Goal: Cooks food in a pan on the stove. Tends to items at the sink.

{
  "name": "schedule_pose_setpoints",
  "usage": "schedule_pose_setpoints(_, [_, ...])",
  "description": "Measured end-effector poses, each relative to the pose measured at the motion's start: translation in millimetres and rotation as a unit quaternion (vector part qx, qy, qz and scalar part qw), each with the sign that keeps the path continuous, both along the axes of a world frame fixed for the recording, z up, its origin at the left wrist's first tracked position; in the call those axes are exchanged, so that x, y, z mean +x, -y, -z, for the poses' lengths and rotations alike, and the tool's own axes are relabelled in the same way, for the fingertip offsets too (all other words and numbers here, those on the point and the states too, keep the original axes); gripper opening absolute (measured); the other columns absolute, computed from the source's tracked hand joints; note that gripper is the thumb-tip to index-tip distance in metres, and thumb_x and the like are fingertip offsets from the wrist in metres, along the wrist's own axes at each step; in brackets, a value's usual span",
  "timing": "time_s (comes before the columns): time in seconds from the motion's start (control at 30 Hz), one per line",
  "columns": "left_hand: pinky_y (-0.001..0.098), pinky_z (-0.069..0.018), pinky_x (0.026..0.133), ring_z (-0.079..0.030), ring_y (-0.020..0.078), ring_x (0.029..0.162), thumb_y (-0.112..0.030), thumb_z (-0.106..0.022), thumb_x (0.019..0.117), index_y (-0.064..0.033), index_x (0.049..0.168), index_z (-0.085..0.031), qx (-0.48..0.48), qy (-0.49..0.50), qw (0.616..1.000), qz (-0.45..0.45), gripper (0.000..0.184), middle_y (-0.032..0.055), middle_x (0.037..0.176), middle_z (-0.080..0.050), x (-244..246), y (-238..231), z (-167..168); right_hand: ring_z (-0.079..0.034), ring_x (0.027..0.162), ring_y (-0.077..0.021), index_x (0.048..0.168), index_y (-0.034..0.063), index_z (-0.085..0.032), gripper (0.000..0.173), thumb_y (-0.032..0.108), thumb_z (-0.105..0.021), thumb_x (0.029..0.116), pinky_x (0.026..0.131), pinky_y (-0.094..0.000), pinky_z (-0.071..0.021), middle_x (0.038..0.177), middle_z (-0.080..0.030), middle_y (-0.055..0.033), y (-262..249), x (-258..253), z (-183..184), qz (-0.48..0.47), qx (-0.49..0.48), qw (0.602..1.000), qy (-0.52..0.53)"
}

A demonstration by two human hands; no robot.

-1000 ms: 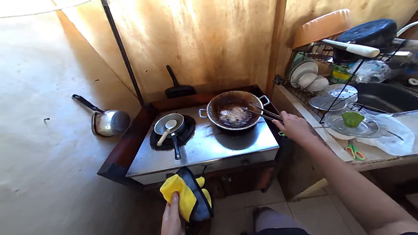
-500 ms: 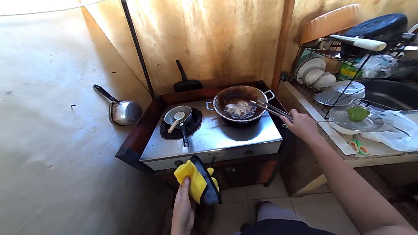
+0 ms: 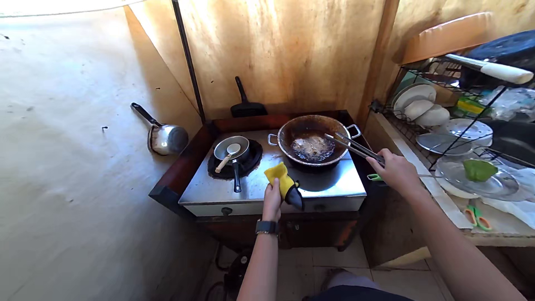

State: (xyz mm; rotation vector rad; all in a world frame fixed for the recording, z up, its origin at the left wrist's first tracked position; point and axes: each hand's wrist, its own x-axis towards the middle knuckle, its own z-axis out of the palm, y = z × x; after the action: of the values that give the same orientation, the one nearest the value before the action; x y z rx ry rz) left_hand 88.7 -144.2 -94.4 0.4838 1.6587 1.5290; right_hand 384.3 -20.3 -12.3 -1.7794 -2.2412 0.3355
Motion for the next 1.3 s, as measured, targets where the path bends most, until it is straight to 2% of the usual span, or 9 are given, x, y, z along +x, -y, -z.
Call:
schedule_pose_setpoints(0.23, [0.0523, -0.0447, 0.108, -0.054, 0.0397, 0.13, -0.032, -0.032, 0.1139, 0.0106, 0.145, -0.041, -0.067, -0.032, 0.996, -0.043, 0.053, 0.0325, 0.14, -0.052, 9.3, -97.8, 18.0, -0.067, 0.105, -0.0474, 0.131, -0.0027, -0.059, 0.055, 0.047, -0.051, 0.1069, 0.086, -0.0632, -0.0494, 0.109, -0.068, -0.029, -38.4, 9.9, 3.9, -0.041, -0.01, 0.999, 0.005])
schedule_pose_setpoints(0.3, [0.0524, -0.0437, 0.109, -0.053, 0.0404, 0.131, -0.032, -0.035, 0.1132, 0.0113, 0.145, -0.041, -0.089, -0.044, 0.994, -0.039, 0.054, 0.0332, 0.141, -0.051, 8.3, -113.4, 19.5, -0.067, 0.105, -0.0485, 0.131, -0.0037, -0.059, 0.056, 0.047, -0.051, 0.1065, 0.086, -0.0644, -0.0492, 0.108, -0.068, -0.03, -48.9, 14.7, 7.0, -0.055, -0.009, 0.998, 0.001])
schedule_pose_setpoints(0.37, [0.0501, -0.0466, 0.107, -0.056, 0.0393, 0.128, -0.033, -0.041, 0.1119, 0.0107, 0.146, -0.04, -0.095, -0.04, 0.994, -0.031, 0.055, 0.0327, 0.139, -0.052, 6.4, -123.4, 22.7, -0.067, 0.104, -0.0481, 0.13, -0.0033, -0.059, 0.056, 0.047, -0.052, 0.1063, 0.086, -0.0642, -0.0492, 0.108, -0.068, -0.0297, -56.9, 17.5, 10.2, -0.062, -0.009, 0.998, 0.005])
schedule_pose_setpoints(0.47, [0.0476, -0.0509, 0.102, -0.06, 0.0377, 0.122, -0.031, -0.044, 0.1112, 0.0101, 0.147, -0.037, -0.093, -0.026, 0.995, -0.03, 0.054, 0.0323, 0.137, -0.054, 4.9, -129.7, 25.3, -0.067, 0.104, -0.0483, 0.13, -0.0037, -0.059, 0.055, 0.045, -0.053, 0.1063, 0.086, -0.0635, -0.0492, 0.108, -0.068, -0.0298, -63.8, 17.2, 12.8, -0.069, -0.019, 0.997, 0.005])
schedule_pose_setpoints(0.67, [0.0466, -0.0507, 0.1, -0.061, 0.037, 0.119, -0.03, -0.048, 0.1099, 0.0125, 0.142, -0.043, -0.112, -0.021, 0.993, -0.032, 0.053, 0.0325, 0.133, -0.055, 2.0, -138.0, 24.9, -0.066, 0.107, -0.047, 0.132, -0.0026, -0.058, 0.054, 0.045, -0.053, 0.1062, 0.088, -0.0623, -0.0492, 0.111, -0.068, -0.029, -72.0, 8.5, 6.9, -0.093, -0.044, 0.993, 0.063])
schedule_pose_setpoints(0.87, [0.0488, -0.0489, 0.103, -0.059, 0.0384, 0.122, -0.025, -0.051, 0.1084, 0.0128, 0.141, -0.043, -0.106, -0.028, 0.993, -0.037, 0.051, 0.033, 0.134, -0.055, 0.1, -139.4, 26.0, -0.065, 0.111, -0.0476, 0.134, -0.0035, -0.056, 0.049, 0.036, -0.059, 0.1048, 0.09, -0.0618, -0.0492, 0.122, -0.065, -0.0295, -78.2, -12.0, -14.3, -0.166, -0.042, 0.971, 0.169])
schedule_pose_setpoints(1.1, [0.05, -0.0472, 0.106, -0.057, 0.039, 0.127, -0.029, -0.052, 0.1081, 0.0129, 0.141, -0.044, -0.111, -0.033, 0.993, -0.023, 0.054, 0.0329, 0.135, -0.055, -0.9, -137.7, 27.7, -0.067, 0.107, -0.0465, 0.132, -0.0044, -0.056, 0.046, 0.033, -0.057, 0.1057, 0.087, -0.0594, -0.0506, 0.12, -0.065, -0.0294, -76.9, -33.8, -23.1, -0.223, -0.014, 0.945, 0.24])
schedule_pose_setpoints(1.3, [0.0517, -0.0477, 0.106, -0.057, 0.0392, 0.127, -0.028, -0.058, 0.1046, 0.0133, 0.136, -0.049, -0.108, -0.048, 0.993, -0.029, 0.053, 0.0326, 0.133, -0.057, -2.5, -140.8, 31.8, -0.067, 0.107, -0.0469, 0.131, -0.0043, -0.056, 0.045, 0.033, -0.057, 0.1054, 0.087, -0.06, -0.0505, 0.119, -0.065, -0.0293, -73.8, -41.1, -21.3, -0.228, -0.013, 0.943, 0.241])
